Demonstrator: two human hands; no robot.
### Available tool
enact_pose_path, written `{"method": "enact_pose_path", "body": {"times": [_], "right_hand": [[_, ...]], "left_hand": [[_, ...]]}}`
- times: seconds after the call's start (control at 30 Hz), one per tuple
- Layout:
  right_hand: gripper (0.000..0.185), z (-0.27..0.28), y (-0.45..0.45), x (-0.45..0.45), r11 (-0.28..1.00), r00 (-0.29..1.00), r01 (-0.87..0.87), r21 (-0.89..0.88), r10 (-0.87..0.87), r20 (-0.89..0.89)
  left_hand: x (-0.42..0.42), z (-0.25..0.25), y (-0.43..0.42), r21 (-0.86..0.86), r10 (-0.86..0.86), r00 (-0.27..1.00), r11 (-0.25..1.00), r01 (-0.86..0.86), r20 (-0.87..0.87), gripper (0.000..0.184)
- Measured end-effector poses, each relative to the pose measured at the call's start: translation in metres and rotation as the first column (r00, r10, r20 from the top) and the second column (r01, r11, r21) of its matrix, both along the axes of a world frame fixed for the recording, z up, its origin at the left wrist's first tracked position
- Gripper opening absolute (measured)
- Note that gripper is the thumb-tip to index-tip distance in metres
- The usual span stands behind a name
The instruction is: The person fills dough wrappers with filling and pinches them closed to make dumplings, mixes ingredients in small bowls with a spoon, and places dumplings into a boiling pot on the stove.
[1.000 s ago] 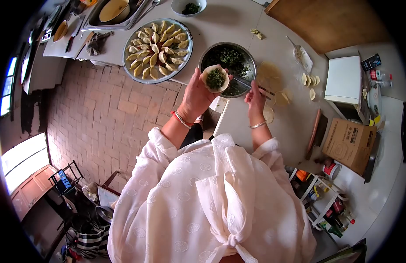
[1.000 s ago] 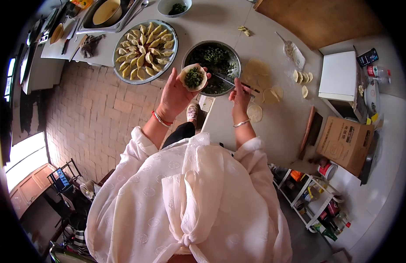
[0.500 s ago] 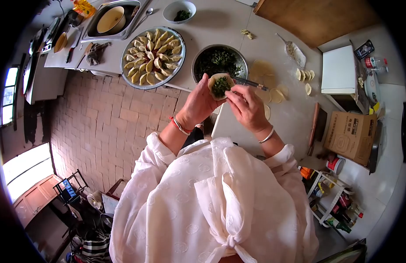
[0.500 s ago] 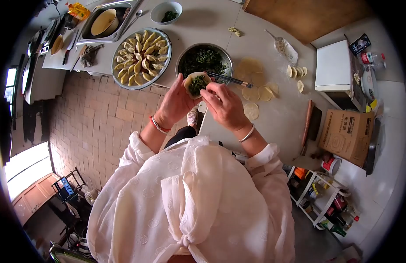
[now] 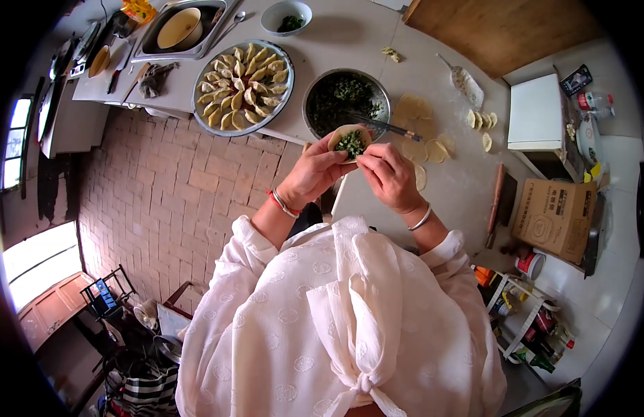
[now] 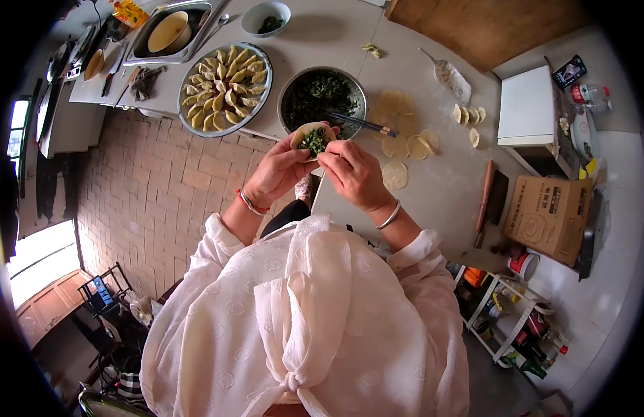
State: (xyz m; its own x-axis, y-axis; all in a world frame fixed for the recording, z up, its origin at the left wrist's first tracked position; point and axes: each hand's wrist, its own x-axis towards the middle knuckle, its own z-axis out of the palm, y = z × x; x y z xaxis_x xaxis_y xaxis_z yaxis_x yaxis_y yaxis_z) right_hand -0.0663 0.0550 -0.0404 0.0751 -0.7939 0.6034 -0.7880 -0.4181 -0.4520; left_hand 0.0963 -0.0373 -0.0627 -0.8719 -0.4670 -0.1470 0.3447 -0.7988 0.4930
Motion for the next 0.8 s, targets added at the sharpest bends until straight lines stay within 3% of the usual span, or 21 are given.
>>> {"method": "enact_pose_path", "body": {"times": [0.13, 0.23, 0.33, 0.43, 0.67, 0.8], "right_hand": [[0.021, 0.006, 0.005, -0.001, 1.0, 1.0, 0.009, 0.013, -0.009, 0.022], [0.019, 0.013, 0.009, 0.001, 0.999, 1.0, 0.022, 0.032, -0.023, 0.021], [0.019, 0.01, 0.01, 0.001, 0.996, 0.995, 0.027, 0.085, -0.035, 0.094], [0.016, 0.009, 0.007, 0.002, 0.989, 0.983, 0.047, 0.137, -0.07, 0.172], [0.01, 0.01, -0.002, 0.002, 0.978, 0.946, 0.047, 0.205, -0.109, 0.304], [0.009, 0.005, -0.008, 0.004, 0.977, 0.93, 0.075, 0.198, -0.14, 0.339]], "left_hand": [[-0.001, 0.006, 0.003, -0.033, -0.058, 0.992, 0.998, 0.055, -0.113, 0.06], [-0.001, 0.004, 0.007, -0.039, -0.071, 0.997, 0.997, 0.07, -0.04, 0.069], [0.0, 0.004, 0.012, -0.117, -0.075, 0.997, 0.99, 0.075, 0.001, 0.056], [-0.001, 0.004, 0.017, -0.261, -0.053, 0.994, 0.962, 0.077, 0.099, 0.056], [-0.002, -0.009, 0.018, -0.298, -0.041, 0.983, 0.95, 0.094, 0.178, 0.038], [-0.003, -0.011, 0.018, -0.342, 0.003, 0.983, 0.938, 0.06, 0.183, 0.038]]}}
